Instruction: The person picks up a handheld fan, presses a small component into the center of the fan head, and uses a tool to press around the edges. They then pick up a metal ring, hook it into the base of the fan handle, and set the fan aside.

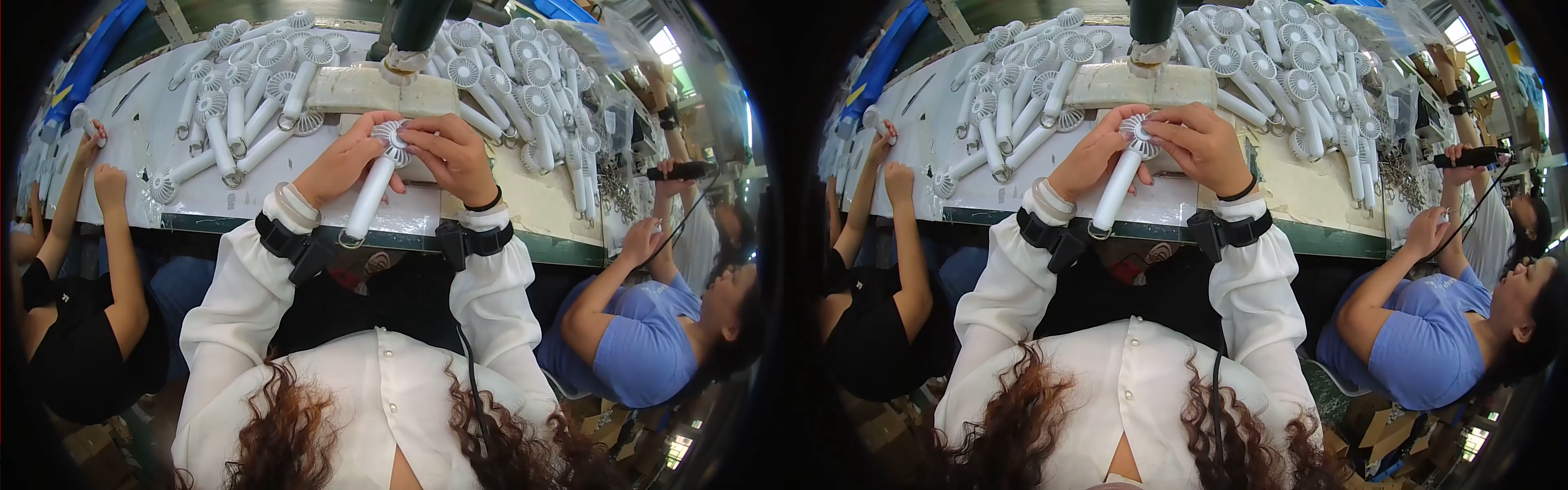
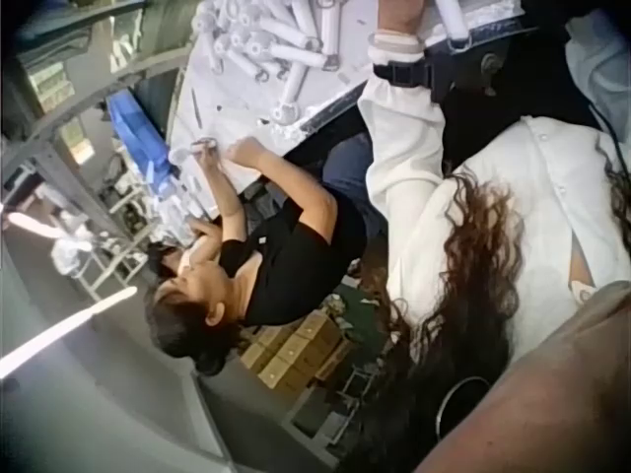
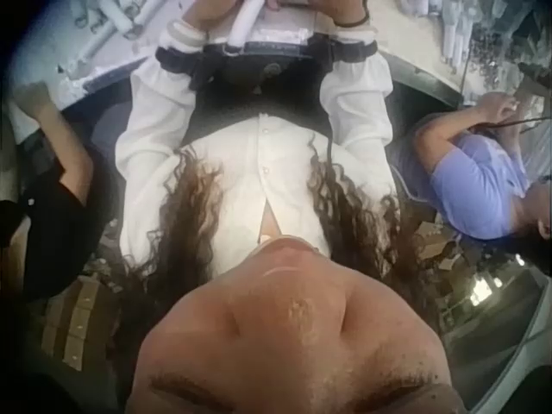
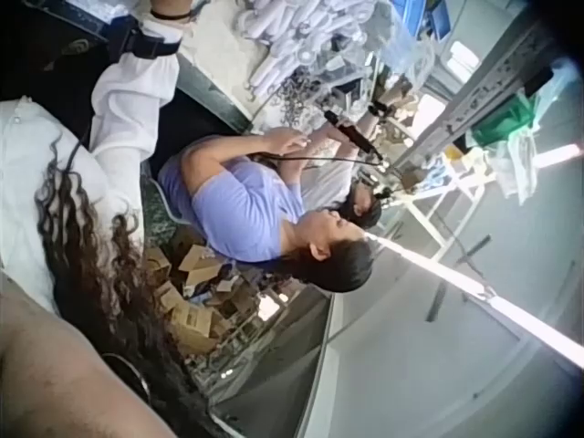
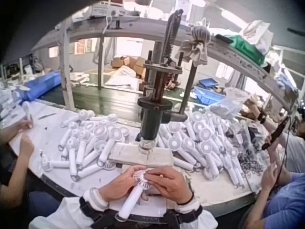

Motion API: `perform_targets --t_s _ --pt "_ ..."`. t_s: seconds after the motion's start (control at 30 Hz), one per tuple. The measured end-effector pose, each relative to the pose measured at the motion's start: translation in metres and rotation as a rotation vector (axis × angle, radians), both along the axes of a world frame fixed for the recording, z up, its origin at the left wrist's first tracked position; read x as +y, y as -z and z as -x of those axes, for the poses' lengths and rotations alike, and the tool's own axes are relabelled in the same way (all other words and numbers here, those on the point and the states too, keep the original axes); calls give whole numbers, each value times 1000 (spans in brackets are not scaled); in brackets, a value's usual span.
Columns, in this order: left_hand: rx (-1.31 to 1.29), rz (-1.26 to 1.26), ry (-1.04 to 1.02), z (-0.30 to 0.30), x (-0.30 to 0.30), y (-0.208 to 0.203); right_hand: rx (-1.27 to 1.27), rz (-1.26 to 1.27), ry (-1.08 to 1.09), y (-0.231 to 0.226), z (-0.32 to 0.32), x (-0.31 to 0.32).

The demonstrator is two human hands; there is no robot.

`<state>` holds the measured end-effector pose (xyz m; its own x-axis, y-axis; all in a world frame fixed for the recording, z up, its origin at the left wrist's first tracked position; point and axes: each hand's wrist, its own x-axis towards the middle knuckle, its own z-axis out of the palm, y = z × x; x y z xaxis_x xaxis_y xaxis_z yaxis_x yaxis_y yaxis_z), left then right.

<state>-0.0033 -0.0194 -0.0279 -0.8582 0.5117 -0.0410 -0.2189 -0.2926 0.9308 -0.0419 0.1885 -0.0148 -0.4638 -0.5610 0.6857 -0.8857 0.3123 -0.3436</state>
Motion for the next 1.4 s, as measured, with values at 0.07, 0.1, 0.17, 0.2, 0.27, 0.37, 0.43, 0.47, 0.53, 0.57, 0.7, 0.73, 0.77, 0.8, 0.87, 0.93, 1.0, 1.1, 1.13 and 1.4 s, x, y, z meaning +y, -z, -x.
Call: perform_targets --t_s 0.07,0.1,0.17,0.2,0.27,0.37,0.43,0.47,0.53,0.57,0.7,0.73,0.77,0.8,0.87,0.93,1.0,1.1,1.13,1.4 --pt "-4 3 2 0 0 0 8 -10 17 0 0 0" --pt "-3 1 7 0 0 0 8 -10 17 0 0 0" --pt "-4 -3 17 1 0 2 9 11 11 0 0 -1" --pt "-4 -3 17 1 0 2 10 22 8 0 0 -1" --pt "-11 6 12 1 0 3 13 20 4 -1 0 -1" --pt "-19 4 21 1 -1 2 21 18 -2 -2 0 -1" --pt "-27 -8 44 2 -2 1 -14 22 -16 -2 0 0" --pt "-27 -7 44 1 -2 1 -31 23 -22 -2 0 1" --pt "-8 11 37 1 -1 2 -33 24 -24 -1 1 0" --pt "2 20 33 1 -1 2 -35 25 -26 -1 1 0" --pt "1 62 62 3 -4 3 -114 51 -38 2 2 1" --pt "1 62 62 3 -3 3 -152 63 -43 3 2 1" --pt "2 70 41 3 -2 2 -151 64 -43 3 2 1" --pt "4 74 22 2 0 1 -171 66 -53 3 2 2" --pt "5 77 3 1 0 0 -213 70 -73 3 3 2" --pt "-1 75 20 -1 -1 -2 -201 57 -88 3 5 3" --pt "-3 78 29 -1 -2 -5 -179 42 -120 2 6 3" --pt "-18 73 57 -2 -1 -8 -188 49 -149 1 6 4" --pt "-18 73 58 -2 -2 -10 -192 52 -163 1 6 4" --pt "23 44 35 -1 1 -5 -102 43 -128 -1 4 3"
